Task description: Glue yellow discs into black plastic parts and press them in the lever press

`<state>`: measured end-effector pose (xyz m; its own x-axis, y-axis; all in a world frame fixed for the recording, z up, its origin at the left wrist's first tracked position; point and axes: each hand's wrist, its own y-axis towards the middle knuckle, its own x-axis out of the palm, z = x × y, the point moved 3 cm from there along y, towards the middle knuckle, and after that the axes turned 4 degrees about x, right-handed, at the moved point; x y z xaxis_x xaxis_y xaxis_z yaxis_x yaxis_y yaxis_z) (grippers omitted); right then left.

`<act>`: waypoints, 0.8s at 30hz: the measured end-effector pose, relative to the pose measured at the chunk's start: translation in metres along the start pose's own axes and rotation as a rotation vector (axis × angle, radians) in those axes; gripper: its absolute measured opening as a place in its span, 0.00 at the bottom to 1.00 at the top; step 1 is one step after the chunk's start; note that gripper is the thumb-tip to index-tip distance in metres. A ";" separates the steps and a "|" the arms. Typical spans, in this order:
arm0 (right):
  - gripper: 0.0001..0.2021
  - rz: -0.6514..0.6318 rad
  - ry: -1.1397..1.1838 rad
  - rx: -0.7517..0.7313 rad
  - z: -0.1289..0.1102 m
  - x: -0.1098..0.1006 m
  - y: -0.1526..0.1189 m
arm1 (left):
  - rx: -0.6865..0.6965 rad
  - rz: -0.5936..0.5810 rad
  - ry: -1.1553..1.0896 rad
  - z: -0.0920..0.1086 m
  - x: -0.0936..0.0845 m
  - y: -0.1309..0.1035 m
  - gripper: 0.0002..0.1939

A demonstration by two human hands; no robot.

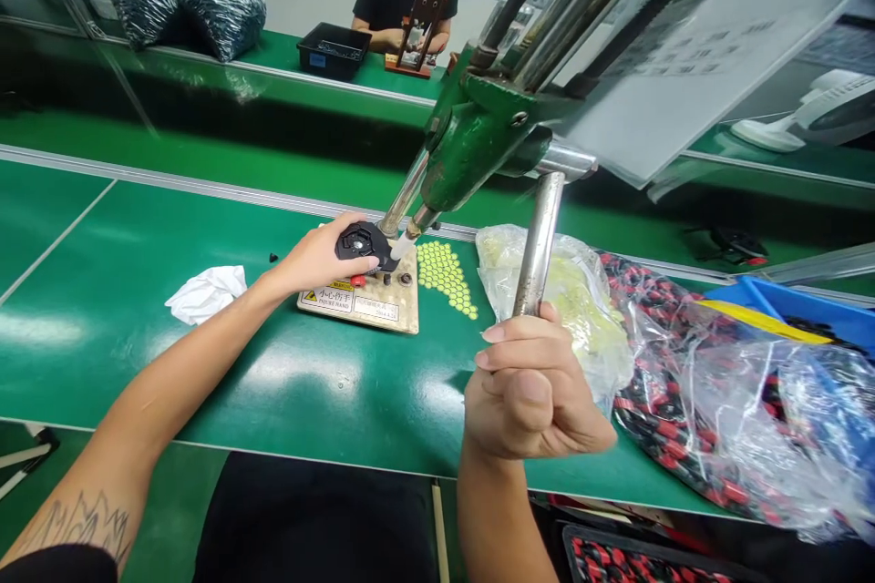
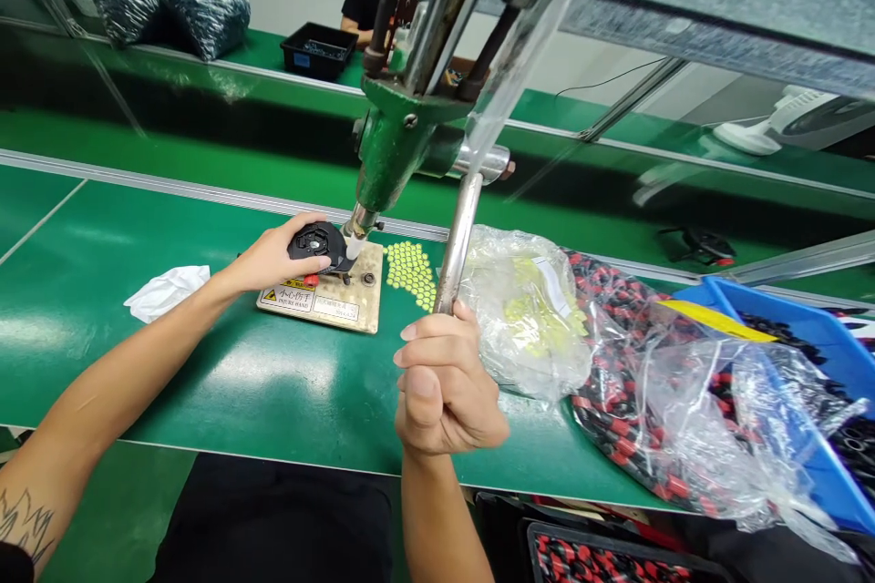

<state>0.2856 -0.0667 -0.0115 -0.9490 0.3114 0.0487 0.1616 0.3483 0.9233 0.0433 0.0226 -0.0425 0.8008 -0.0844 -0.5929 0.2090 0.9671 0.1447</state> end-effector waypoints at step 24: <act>0.21 0.036 -0.020 0.034 -0.025 -0.001 0.025 | 0.028 0.000 -0.016 -0.003 0.001 0.001 0.39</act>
<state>0.2836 -0.0802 0.0206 -0.9368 0.3420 0.0737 0.2049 0.3659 0.9078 0.0423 0.0239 -0.0453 0.8095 -0.0886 -0.5804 0.2249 0.9599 0.1671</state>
